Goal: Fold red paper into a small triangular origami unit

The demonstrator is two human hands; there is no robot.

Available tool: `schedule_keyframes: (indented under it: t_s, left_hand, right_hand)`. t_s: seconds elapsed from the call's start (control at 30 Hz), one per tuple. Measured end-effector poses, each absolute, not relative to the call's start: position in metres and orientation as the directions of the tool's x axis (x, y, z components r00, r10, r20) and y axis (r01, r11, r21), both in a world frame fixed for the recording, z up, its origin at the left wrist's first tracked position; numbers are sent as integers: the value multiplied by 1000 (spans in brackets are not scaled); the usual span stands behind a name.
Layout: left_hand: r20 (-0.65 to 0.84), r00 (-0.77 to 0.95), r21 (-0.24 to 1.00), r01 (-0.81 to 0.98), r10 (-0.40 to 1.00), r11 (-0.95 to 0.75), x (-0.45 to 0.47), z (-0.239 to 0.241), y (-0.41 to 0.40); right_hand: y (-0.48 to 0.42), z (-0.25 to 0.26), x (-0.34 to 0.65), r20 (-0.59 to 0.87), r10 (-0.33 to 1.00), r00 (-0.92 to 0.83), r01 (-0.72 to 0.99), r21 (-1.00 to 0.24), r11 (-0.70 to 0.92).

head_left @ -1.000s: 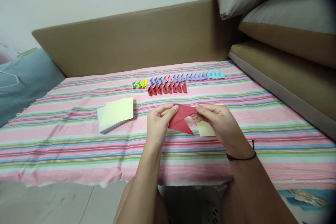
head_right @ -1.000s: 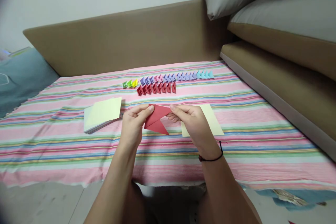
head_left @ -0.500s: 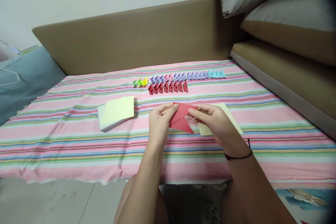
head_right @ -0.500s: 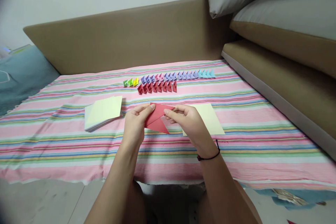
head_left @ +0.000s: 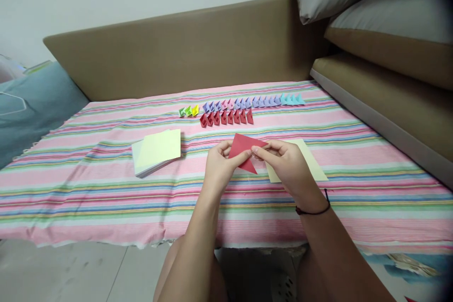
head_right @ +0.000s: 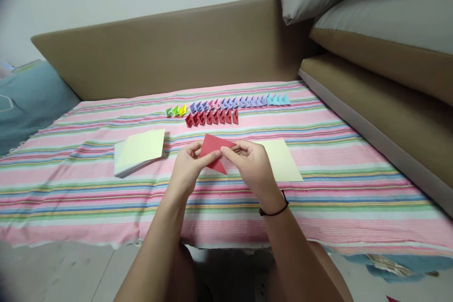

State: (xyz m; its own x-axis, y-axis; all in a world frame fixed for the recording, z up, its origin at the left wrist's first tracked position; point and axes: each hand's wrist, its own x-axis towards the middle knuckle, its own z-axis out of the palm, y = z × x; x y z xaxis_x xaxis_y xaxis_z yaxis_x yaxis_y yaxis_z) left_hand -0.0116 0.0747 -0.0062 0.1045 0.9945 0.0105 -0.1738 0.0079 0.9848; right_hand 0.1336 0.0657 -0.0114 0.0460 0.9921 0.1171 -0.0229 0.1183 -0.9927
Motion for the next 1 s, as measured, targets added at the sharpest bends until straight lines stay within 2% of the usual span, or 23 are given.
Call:
schedule_keyframes:
  t_s: [0.27, 0.4, 0.57, 0.67, 0.77, 0.9, 1.0]
  left_hand:
    - [-15, 117, 998, -58, 993, 22, -14, -5, 76]
    - [-9, 185, 1000, 3, 983, 9, -16, -2, 75]
    - [-37, 259, 999, 40, 965, 27, -18, 0, 74]
    - [-42, 231, 998, 55, 972, 30, -23, 1, 76]
    - [-31, 179, 997, 74, 983, 18, -30, 2, 77]
    - [-14, 174, 997, 79, 985, 0, -29, 1, 77]
    - [-31, 224, 998, 62, 974, 17, -23, -1, 76]
  right_hand:
    - [65, -6, 142, 81, 994, -68, 109, -990, 88]
    - [66, -6, 152, 63, 989, -137, 229, -969, 93]
    - [66, -4, 162, 37, 975, -221, 266, -959, 97]
    - [64, 0, 173, 37, 978, -207, 304, -947, 100]
    - [62, 4, 188, 104, 986, -128, 342, -929, 142]
    - [61, 6, 191, 116, 991, -64, 304, -944, 130]
    - [62, 3, 177, 39, 984, -175, 255, -963, 84]
